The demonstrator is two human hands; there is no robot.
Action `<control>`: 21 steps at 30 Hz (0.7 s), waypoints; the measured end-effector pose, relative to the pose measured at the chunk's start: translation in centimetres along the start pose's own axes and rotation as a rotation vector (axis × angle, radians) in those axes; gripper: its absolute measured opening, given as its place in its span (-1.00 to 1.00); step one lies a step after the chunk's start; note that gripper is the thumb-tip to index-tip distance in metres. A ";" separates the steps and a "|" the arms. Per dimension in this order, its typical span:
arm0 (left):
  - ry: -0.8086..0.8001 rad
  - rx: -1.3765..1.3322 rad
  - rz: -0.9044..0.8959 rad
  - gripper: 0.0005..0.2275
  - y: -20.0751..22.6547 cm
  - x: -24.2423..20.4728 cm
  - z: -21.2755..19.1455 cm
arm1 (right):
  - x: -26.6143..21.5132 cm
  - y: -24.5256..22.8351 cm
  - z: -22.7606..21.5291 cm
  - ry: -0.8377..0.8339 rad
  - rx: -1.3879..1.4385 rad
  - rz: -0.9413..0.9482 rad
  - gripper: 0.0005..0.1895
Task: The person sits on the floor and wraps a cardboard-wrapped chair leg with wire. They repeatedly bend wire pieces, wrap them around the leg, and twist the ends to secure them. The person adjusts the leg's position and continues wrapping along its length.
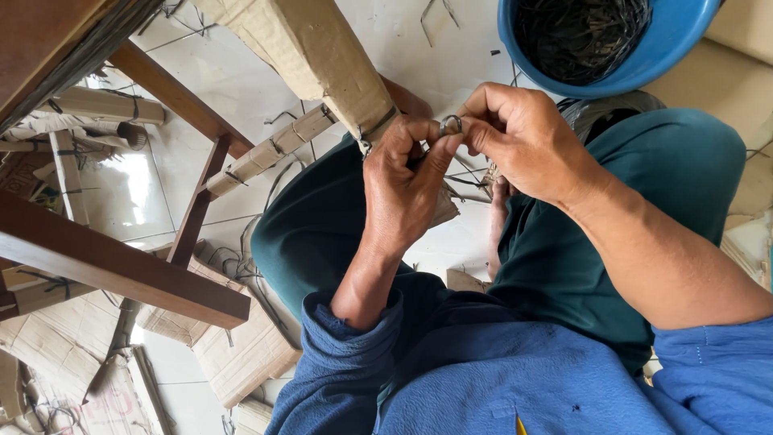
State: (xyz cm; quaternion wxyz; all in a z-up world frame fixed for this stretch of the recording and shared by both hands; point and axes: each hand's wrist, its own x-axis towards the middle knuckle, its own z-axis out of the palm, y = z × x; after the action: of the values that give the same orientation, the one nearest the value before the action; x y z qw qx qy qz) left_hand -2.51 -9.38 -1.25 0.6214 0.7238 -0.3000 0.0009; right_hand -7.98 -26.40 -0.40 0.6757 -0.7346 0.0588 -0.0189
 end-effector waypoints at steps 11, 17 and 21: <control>0.053 0.088 -0.118 -0.93 0.7 0.0 0.2 | 0.4 0.5 0.4 0.046 -0.105 -0.108 -0.75; 0.092 0.109 -0.190 -0.95 0.0 -0.5 0.3 | 0.7 0.9 0.4 0.045 -0.213 -0.256 -0.81; 0.137 0.098 -0.180 -0.93 -0.9 -0.8 0.5 | 0.8 1.3 0.6 0.041 -0.297 -0.340 -0.93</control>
State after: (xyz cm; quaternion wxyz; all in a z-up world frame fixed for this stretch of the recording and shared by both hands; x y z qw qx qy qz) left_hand -2.93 -9.45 -2.48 0.6020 0.7754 -0.1903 0.0092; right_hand -7.22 -26.03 -1.76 0.5457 -0.8249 -0.0502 -0.1386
